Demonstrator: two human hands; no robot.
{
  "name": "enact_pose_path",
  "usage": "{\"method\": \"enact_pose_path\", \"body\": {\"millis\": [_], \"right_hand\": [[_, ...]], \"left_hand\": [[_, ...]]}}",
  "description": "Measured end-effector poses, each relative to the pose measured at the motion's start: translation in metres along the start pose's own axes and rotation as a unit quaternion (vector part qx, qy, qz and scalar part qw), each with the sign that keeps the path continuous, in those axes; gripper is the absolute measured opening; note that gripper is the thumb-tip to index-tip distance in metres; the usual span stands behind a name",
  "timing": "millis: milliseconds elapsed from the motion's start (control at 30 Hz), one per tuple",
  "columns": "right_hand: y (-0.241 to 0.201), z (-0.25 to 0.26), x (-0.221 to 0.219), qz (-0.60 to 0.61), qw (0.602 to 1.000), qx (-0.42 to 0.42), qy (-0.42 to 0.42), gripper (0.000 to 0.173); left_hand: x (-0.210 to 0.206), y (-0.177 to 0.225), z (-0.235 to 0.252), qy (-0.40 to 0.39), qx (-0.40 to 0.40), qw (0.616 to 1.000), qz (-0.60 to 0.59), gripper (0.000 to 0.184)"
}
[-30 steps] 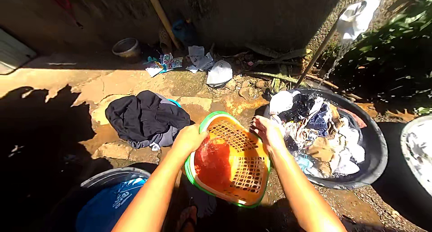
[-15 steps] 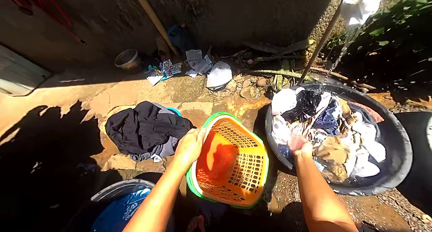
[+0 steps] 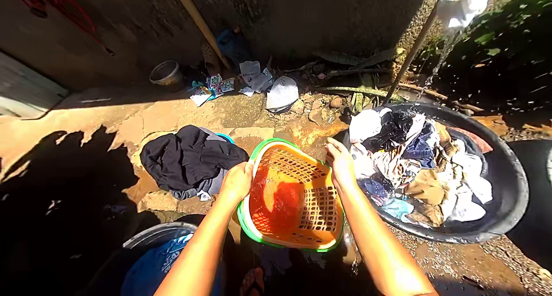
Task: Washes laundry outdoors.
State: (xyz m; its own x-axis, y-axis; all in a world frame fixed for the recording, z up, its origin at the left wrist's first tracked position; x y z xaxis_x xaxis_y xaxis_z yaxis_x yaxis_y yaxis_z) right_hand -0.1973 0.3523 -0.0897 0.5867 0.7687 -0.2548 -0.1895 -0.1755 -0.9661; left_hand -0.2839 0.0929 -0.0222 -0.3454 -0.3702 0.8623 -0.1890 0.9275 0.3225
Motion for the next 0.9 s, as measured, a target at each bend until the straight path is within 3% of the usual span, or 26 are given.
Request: {"method": "enact_pose_path", "body": {"millis": [67, 133, 200, 300, 400, 600, 700, 800, 900], "right_hand": [[0.032, 0.023, 0.065, 0.085, 0.972, -0.010, 0.221, 0.030], [0.064, 0.034, 0.116, 0.165, 0.919, -0.067, 0.351, 0.028], [0.090, 0.032, 0.150, 0.233, 0.887, -0.129, 0.378, 0.031], [0.113, 0.031, 0.173, 0.230, 0.888, -0.161, 0.365, 0.024], [0.118, 0.033, 0.178, 0.238, 0.890, -0.179, 0.347, 0.031], [0.100, 0.030, 0.166, 0.305, 0.882, -0.110, 0.343, 0.033], [0.058, 0.034, 0.108, 0.316, 0.921, -0.080, 0.212, 0.031], [0.041, 0.006, -0.007, 0.170, 0.966, -0.183, -0.065, 0.040], [0.024, -0.030, -0.082, 0.003, 0.913, -0.185, -0.363, 0.038]], "left_hand": [[0.000, -0.003, 0.002, 0.003, 0.003, 1.000, 0.000, 0.058], [-0.001, -0.002, 0.005, 0.003, 0.003, 1.000, -0.001, 0.058], [0.000, 0.002, 0.007, 0.002, 0.002, 1.000, 0.000, 0.057], [0.000, 0.005, 0.009, 0.006, 0.007, 1.000, -0.003, 0.057], [0.001, 0.004, 0.013, 0.012, 0.009, 1.000, 0.002, 0.057], [-0.002, 0.005, 0.017, 0.011, 0.013, 1.000, 0.004, 0.058], [0.001, 0.014, 0.018, 0.011, 0.012, 1.000, 0.011, 0.058], [-0.006, 0.019, 0.014, 0.008, 0.004, 1.000, 0.018, 0.059], [-0.010, 0.026, -0.001, 0.043, -0.047, 0.998, 0.023, 0.057]]}}
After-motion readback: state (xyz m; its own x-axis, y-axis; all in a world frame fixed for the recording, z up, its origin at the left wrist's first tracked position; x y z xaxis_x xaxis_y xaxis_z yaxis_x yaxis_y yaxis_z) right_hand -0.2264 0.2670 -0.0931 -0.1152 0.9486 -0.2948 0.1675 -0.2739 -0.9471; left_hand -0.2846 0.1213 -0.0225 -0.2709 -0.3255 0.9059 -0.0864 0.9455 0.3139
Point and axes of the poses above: each hand's wrist, its own z-axis towards the middle knuckle, its own x-axis out of the back of the hand, y = z × x, the point moved 3 cm from there along z, towards the middle knuckle, and after that the axes turned 15 degrees about x, right-handed, at the moved point
